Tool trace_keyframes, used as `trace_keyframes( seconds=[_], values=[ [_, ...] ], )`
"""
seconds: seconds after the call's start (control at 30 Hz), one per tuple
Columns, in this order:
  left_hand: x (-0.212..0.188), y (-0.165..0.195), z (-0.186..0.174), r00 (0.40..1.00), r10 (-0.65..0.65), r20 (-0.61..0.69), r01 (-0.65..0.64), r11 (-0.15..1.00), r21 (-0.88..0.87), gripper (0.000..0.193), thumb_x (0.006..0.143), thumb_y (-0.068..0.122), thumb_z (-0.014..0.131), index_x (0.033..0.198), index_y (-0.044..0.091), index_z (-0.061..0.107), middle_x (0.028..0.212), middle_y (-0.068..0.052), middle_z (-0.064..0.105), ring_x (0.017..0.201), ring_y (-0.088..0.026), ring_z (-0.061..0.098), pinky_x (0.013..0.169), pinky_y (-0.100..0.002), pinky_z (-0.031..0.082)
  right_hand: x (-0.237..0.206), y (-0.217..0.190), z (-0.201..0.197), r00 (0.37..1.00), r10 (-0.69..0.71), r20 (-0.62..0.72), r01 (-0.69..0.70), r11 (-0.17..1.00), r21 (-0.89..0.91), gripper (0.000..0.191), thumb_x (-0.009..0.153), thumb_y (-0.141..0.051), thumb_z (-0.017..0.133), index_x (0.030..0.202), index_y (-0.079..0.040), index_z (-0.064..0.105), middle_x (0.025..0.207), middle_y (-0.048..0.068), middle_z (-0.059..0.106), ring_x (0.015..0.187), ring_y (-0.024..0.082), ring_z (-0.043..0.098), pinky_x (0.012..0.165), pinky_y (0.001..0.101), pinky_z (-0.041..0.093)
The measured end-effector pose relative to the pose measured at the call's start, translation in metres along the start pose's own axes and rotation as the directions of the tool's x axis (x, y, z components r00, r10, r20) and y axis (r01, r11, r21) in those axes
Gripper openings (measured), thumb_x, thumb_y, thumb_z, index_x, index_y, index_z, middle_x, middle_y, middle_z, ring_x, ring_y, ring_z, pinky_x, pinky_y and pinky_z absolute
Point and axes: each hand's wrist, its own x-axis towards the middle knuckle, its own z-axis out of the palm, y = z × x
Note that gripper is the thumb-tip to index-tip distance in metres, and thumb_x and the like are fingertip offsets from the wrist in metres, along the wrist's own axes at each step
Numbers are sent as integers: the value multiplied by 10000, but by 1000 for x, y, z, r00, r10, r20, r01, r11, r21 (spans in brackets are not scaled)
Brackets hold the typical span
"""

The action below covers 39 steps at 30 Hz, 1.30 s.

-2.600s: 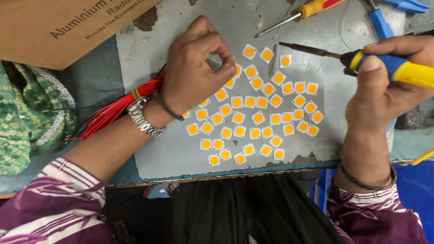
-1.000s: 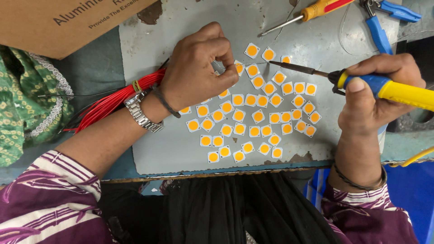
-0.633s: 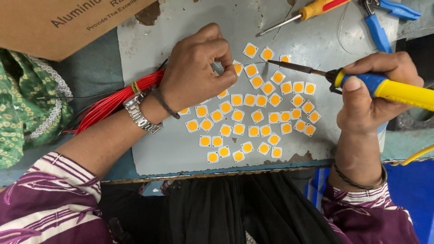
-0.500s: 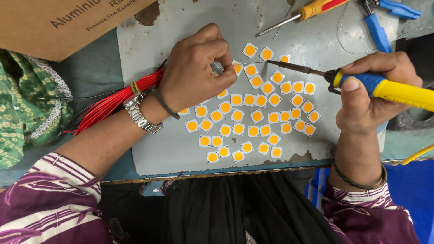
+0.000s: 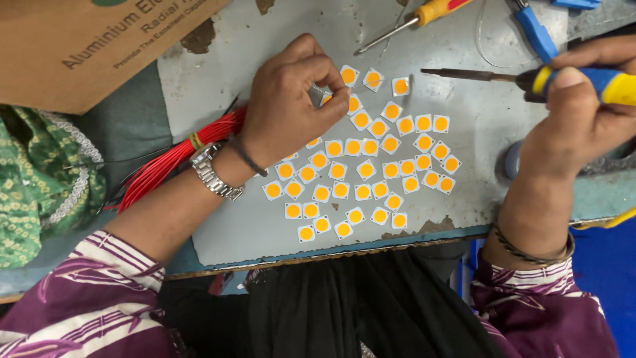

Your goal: The person solders red and black wires onto small square LED chips at a workbench. They hold a wire end against an LED chip with one hand, apply a soldering iron with the other to attach it, and set the finished chip back on the mat, working through the chips one at a time.

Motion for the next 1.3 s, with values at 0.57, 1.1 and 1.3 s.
trace_keyframes(
  seconds=[0.57, 1.1, 1.3],
  values=[
    [3, 5, 10, 1000, 7, 15, -9, 993, 114, 114, 884, 106, 787, 840, 94, 683, 943, -24, 614, 743, -191, 652, 643, -336, 512, -4, -2, 0, 986, -59, 153, 67, 997, -50, 354, 1074, -280, 700, 1048, 62, 612, 971, 88, 590, 791, 132, 518, 737, 226, 402],
    [4, -6, 5, 1000, 8, -17, -9, 999, -50, 148, 866, 86, 778, 824, 64, 638, 909, -41, 604, 769, -194, 669, 687, -325, 525, -6, 18, -12, 995, -93, 22, 92, 995, 30, 327, 1083, -226, 694, 1043, 97, 658, 942, 108, 592, 767, 162, 507, 708, 259, 370],
    [2, -4, 5, 1000, 15, 26, -17, 999, 42, 172, 834, 81, 791, 775, 65, 631, 849, -46, 600, 723, -214, 641, 643, -345, 496, -8, 13, -8, 983, -146, 108, 143, 989, 32, 359, 1044, -265, 721, 1032, 85, 638, 925, 126, 605, 731, 167, 517, 673, 259, 379]
  ],
)
